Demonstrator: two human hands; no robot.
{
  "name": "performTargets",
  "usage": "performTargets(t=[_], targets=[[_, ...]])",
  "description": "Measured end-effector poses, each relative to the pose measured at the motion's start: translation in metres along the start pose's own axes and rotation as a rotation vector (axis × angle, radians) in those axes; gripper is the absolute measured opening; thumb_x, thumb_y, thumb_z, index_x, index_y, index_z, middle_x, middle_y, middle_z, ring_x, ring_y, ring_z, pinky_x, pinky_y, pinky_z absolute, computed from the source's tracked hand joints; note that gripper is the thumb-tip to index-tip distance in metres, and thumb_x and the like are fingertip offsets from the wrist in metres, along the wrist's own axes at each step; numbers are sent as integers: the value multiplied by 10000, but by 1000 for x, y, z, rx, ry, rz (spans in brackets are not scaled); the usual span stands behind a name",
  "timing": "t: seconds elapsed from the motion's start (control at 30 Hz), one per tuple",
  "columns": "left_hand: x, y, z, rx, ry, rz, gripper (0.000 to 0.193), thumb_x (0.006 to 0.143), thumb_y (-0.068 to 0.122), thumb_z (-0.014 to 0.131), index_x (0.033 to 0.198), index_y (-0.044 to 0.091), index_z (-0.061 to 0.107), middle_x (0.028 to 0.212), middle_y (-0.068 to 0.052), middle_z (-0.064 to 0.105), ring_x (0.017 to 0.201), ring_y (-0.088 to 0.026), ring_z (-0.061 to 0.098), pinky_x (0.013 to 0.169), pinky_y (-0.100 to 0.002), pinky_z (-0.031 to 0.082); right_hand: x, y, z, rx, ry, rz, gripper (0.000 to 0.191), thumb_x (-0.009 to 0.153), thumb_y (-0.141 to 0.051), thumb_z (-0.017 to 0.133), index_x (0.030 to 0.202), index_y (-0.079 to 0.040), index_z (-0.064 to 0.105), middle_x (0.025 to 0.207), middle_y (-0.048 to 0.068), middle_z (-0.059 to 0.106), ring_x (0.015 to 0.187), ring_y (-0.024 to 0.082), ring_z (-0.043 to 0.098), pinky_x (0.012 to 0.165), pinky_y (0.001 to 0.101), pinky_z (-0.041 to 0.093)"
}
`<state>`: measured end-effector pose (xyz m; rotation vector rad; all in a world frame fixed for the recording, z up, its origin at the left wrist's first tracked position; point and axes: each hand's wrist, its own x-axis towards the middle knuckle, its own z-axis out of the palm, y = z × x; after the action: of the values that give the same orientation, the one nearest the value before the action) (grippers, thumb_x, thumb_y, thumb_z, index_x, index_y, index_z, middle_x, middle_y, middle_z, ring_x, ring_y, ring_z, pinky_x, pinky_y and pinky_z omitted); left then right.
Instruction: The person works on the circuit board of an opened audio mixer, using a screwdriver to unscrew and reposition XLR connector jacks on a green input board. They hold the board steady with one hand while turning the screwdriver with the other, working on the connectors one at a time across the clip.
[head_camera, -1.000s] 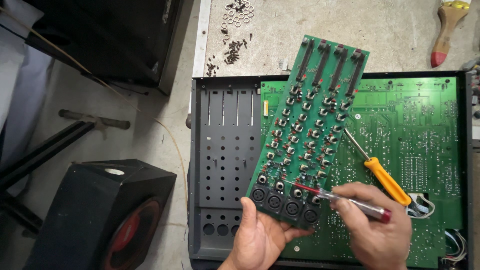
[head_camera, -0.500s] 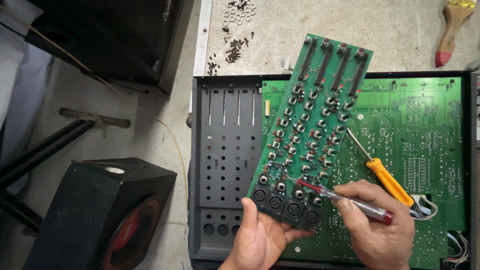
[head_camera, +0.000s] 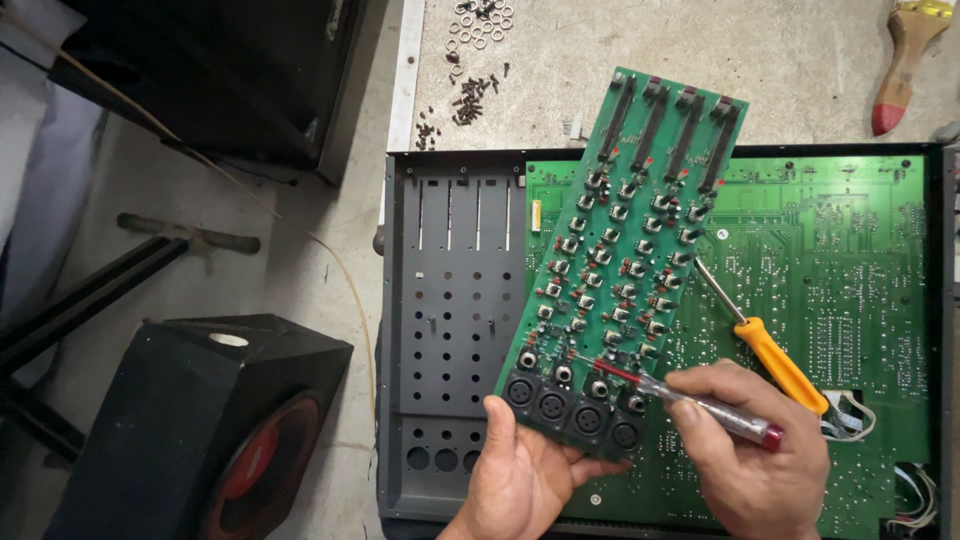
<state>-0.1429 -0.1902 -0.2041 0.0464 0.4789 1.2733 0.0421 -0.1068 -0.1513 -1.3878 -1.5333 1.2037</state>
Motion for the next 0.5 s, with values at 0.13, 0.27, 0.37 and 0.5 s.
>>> performTargets(t=[0.13, 0.27, 0.37, 0.5], targets=[[0, -1, -1, 0, 8, -3, 1010, 890, 825, 266, 1609, 115, 291, 1517, -148, 524, 1329, -307, 576, 1067, -547, 503, 2, -2, 1, -44, -12, -22, 206, 843, 40, 695, 1047, 42, 727, 800, 42, 647, 646, 55, 542, 558, 204, 390], [1, -1, -2, 2, 1, -3, 1016, 894, 830, 260, 1609, 110, 298, 1515, -151, 526, 1327, -310, 577, 1069, -543, 503, 5, -8, 2, -36, -35, -23, 218, 826, 43, 707, 1042, 35, 732, 755, 42, 626, 610, 65, 536, 534, 215, 388], [0, -1, -2, 4, -3, -5, 1021, 892, 832, 256, 1607, 105, 304, 1517, -151, 526, 1330, -309, 578, 1074, -536, 503, 5, -16, 3, -150, -34, -167, 212, 798, 23, 722, 1010, 17, 724, 744, 28, 641, 610, 71, 546, 543, 219, 392], [0, -1, 0, 20, 3, 1, 1019, 896, 829, 253, 1604, 98, 310, 1518, -152, 527, 1326, -309, 580, 1071, -531, 504, 6, -23, 6, -168, -38, -186, 219, 791, 12, 728, 1010, 13, 725, 735, 31, 637, 612, 81, 552, 544, 229, 400]])
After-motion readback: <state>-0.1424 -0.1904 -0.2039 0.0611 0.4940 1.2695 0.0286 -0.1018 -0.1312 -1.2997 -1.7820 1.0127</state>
